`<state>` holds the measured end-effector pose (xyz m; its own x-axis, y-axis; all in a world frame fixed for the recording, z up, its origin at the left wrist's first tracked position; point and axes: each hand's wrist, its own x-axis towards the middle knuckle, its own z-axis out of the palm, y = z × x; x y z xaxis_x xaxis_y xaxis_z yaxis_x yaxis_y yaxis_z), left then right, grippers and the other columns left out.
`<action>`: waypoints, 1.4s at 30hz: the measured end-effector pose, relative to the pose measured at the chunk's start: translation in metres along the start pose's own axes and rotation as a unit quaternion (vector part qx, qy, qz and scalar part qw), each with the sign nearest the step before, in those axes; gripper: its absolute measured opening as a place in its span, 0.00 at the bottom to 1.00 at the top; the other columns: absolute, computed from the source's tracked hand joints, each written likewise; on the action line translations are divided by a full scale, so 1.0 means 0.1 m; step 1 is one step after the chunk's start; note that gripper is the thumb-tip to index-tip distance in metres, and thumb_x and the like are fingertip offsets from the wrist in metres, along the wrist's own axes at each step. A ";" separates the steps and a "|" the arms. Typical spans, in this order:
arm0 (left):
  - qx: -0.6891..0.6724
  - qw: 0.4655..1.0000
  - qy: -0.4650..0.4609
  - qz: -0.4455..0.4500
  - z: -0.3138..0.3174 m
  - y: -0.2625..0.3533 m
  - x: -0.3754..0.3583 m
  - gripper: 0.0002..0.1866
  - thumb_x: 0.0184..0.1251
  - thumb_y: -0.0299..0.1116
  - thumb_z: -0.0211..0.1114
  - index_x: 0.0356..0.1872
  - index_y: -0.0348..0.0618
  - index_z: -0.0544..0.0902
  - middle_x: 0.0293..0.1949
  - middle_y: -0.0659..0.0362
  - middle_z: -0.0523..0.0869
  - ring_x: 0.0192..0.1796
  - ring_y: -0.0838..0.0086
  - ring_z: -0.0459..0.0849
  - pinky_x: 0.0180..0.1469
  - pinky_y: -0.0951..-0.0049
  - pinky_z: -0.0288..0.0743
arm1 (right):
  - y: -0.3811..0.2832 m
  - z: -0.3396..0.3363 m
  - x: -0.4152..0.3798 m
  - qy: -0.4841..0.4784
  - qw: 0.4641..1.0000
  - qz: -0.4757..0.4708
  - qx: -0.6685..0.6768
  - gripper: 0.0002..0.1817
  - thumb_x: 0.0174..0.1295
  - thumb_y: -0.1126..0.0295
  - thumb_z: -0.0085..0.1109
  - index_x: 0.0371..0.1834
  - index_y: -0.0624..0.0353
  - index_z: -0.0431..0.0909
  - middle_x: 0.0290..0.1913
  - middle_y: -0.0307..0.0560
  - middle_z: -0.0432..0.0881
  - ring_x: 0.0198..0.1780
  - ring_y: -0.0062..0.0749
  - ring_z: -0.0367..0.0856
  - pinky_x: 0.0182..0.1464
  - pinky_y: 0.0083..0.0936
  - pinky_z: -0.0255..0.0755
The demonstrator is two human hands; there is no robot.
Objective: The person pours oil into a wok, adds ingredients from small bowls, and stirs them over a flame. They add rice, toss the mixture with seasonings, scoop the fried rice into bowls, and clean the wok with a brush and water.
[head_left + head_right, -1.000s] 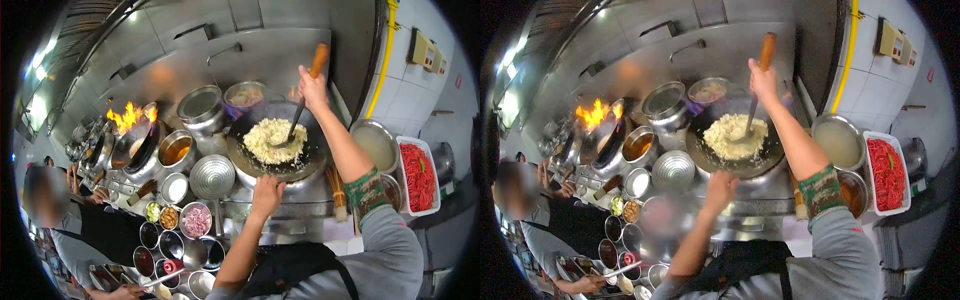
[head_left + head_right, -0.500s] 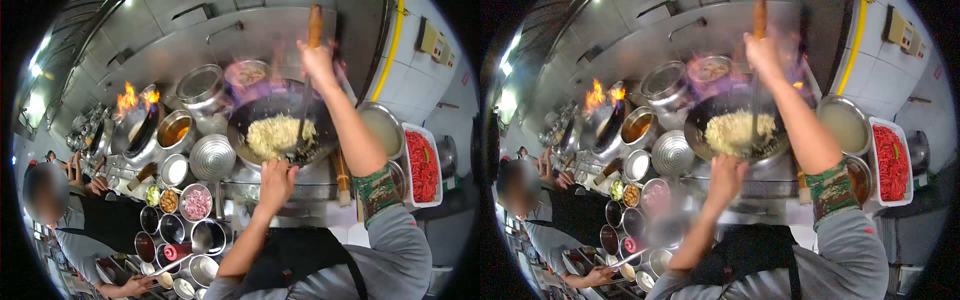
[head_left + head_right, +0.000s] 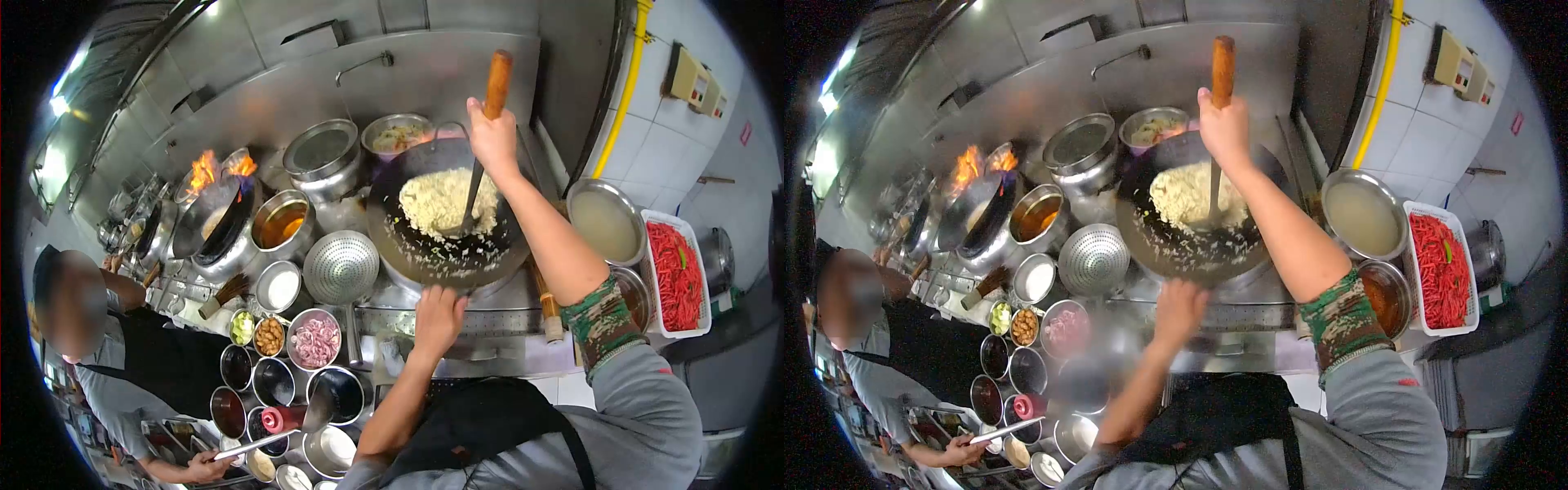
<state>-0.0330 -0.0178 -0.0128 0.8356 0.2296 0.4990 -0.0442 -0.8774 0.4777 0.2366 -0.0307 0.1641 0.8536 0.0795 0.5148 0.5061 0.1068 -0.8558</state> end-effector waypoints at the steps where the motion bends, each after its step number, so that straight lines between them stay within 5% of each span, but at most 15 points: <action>1: -0.002 1.000 -0.008 0.013 0.03 -0.06 -0.26 0.08 0.61 0.32 0.67 0.34 0.41 0.76 0.34 0.48 0.74 0.40 0.50 0.73 0.41 0.53 0.67 | -0.05 -0.11 -0.01 -0.023 0.998 -0.010 0.053 0.18 0.67 0.61 0.61 0.23 0.55 0.67 0.12 0.32 0.62 0.10 0.21 0.62 0.14 0.25 0.57; 10: -0.016 1.000 0.003 -0.008 -0.05 -0.08 0.40 0.12 0.59 0.31 0.70 0.40 0.39 0.79 0.39 0.49 0.77 0.44 0.49 0.75 0.45 0.55 0.70 | -0.50 -0.55 0.35 -0.038 0.979 0.026 0.200 0.17 0.68 0.60 0.62 0.26 0.51 0.66 0.14 0.29 0.60 0.11 0.17 0.56 0.15 0.22 0.54; 14: -0.009 0.995 0.094 -0.020 -0.24 -0.09 0.22 0.21 0.57 0.32 0.72 0.51 0.36 0.79 0.51 0.44 0.78 0.54 0.47 0.77 0.55 0.54 0.72 | 0.57 -0.39 0.16 0.005 0.991 0.021 0.130 0.17 0.68 0.60 0.61 0.26 0.51 0.65 0.13 0.29 0.60 0.11 0.16 0.57 0.15 0.21 0.53; 17: 0.061 0.983 0.074 -0.158 -0.37 -0.37 -0.43 0.30 0.58 0.34 0.73 0.59 0.31 0.74 0.59 0.38 0.74 0.61 0.44 0.74 0.64 0.54 0.68 | 0.38 -0.33 0.31 -0.088 0.965 0.078 0.234 0.17 0.68 0.61 0.61 0.26 0.51 0.65 0.13 0.30 0.60 0.11 0.17 0.58 0.14 0.21 0.53; 20: 0.116 0.958 0.038 -0.258 -0.39 -0.67 -0.98 0.38 0.58 0.39 0.74 0.63 0.24 0.68 0.61 0.34 0.72 0.62 0.41 0.72 0.66 0.54 0.67 | 0.06 -0.31 0.34 -0.056 0.961 0.064 0.263 0.17 0.69 0.62 0.60 0.25 0.51 0.65 0.13 0.30 0.60 0.11 0.18 0.58 0.14 0.22 0.53; 24: 0.024 0.922 -0.028 -0.384 -0.33 -0.85 -1.28 0.43 0.54 0.48 0.76 0.61 0.21 0.70 0.59 0.32 0.75 0.62 0.43 0.74 0.65 0.57 0.68 | 0.57 0.03 0.33 -0.131 0.951 0.086 0.268 0.19 0.69 0.61 0.60 0.22 0.51 0.65 0.13 0.30 0.61 0.11 0.17 0.59 0.14 0.21 0.53; 25: 0.007 0.913 -0.042 -0.405 -0.23 -0.97 -1.28 0.44 0.53 0.50 0.76 0.60 0.21 0.71 0.58 0.32 0.76 0.62 0.44 0.75 0.65 0.58 0.68 | 0.72 0.16 0.58 -0.104 0.980 0.027 0.165 0.19 0.69 0.62 0.59 0.22 0.52 0.65 0.13 0.30 0.61 0.11 0.17 0.59 0.14 0.21 0.53; 30: -0.171 0.859 -0.081 -0.476 -0.16 -1.18 -1.45 0.38 0.50 0.50 0.77 0.53 0.27 0.78 0.47 0.38 0.86 0.53 0.52 0.85 0.55 0.61 0.76 | 0.19 -0.44 0.55 -0.109 0.979 0.088 0.150 0.20 0.69 0.59 0.60 0.21 0.51 0.64 0.14 0.30 0.62 0.11 0.18 0.57 0.14 0.22 0.52; 34: -0.157 0.877 -0.055 -0.450 -0.13 -1.14 -1.49 0.36 0.47 0.46 0.78 0.51 0.27 0.78 0.44 0.39 0.87 0.50 0.54 0.86 0.52 0.61 0.77 | 0.73 -0.85 -0.24 -0.135 0.960 0.045 0.242 0.19 0.70 0.62 0.58 0.21 0.54 0.66 0.15 0.32 0.65 0.18 0.19 0.67 0.24 0.22 0.64; 36: -0.150 0.867 -0.050 -0.473 -0.04 -1.32 -1.50 0.36 0.45 0.44 0.78 0.51 0.27 0.78 0.44 0.40 0.87 0.49 0.55 0.86 0.52 0.61 0.77 | 0.87 -1.13 -0.52 -0.173 0.978 -0.005 0.117 0.16 0.70 0.63 0.58 0.25 0.57 0.69 0.24 0.37 0.74 0.29 0.22 0.75 0.37 0.22 0.71; 37: -0.020 0.894 -0.038 -0.447 -0.24 -0.98 -1.27 0.31 0.52 0.41 0.75 0.53 0.29 0.77 0.48 0.42 0.86 0.51 0.58 0.86 0.52 0.62 0.78 | 0.77 -1.29 -0.65 -0.216 0.976 0.001 0.016 0.11 0.70 0.63 0.58 0.34 0.59 0.72 0.32 0.41 0.77 0.36 0.25 0.78 0.43 0.24 0.74; 38: -0.191 0.867 -0.002 -0.461 -0.32 -0.92 -1.20 0.30 0.55 0.40 0.74 0.54 0.30 0.77 0.49 0.43 0.85 0.52 0.58 0.85 0.53 0.61 0.78 | 0.59 -1.47 -0.78 -0.257 0.962 0.009 -0.087 0.11 0.69 0.63 0.59 0.44 0.60 0.76 0.40 0.44 0.80 0.44 0.28 0.81 0.50 0.26 0.76; 40: -0.506 0.731 0.067 -0.453 -0.46 -0.82 -1.16 0.26 0.61 0.37 0.70 0.56 0.33 0.76 0.53 0.44 0.83 0.55 0.59 0.84 0.55 0.59 0.78 | 0.21 -1.80 -1.09 -0.279 0.906 0.312 0.066 0.24 0.68 0.63 0.58 0.65 0.59 0.69 0.53 0.52 0.80 0.53 0.34 0.81 0.57 0.30 0.77; 41: -0.587 0.612 0.118 -0.517 -0.56 -0.65 -1.04 0.23 0.68 0.38 0.65 0.59 0.38 0.75 0.56 0.49 0.82 0.57 0.60 0.82 0.56 0.57 0.78 | 0.22 -1.96 -1.23 -0.276 0.873 0.363 0.172 0.27 0.69 0.63 0.57 0.69 0.58 0.65 0.56 0.55 0.78 0.53 0.35 0.82 0.54 0.31 0.78; 42: -0.608 0.618 0.098 -0.489 -0.48 -0.69 -1.03 0.23 0.68 0.40 0.65 0.60 0.39 0.75 0.55 0.50 0.82 0.56 0.60 0.82 0.56 0.56 0.79 | 0.21 -2.06 -1.33 -0.274 0.828 0.404 0.275 0.30 0.69 0.63 0.55 0.72 0.57 0.61 0.60 0.58 0.77 0.53 0.36 0.83 0.51 0.32 0.80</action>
<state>-0.1422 0.0394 -0.0618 0.7112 0.5505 -0.4373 -0.0484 0.6588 0.7507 0.1596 -0.2428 0.0671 0.6259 0.7674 -0.1389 -0.4635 0.2227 -0.8576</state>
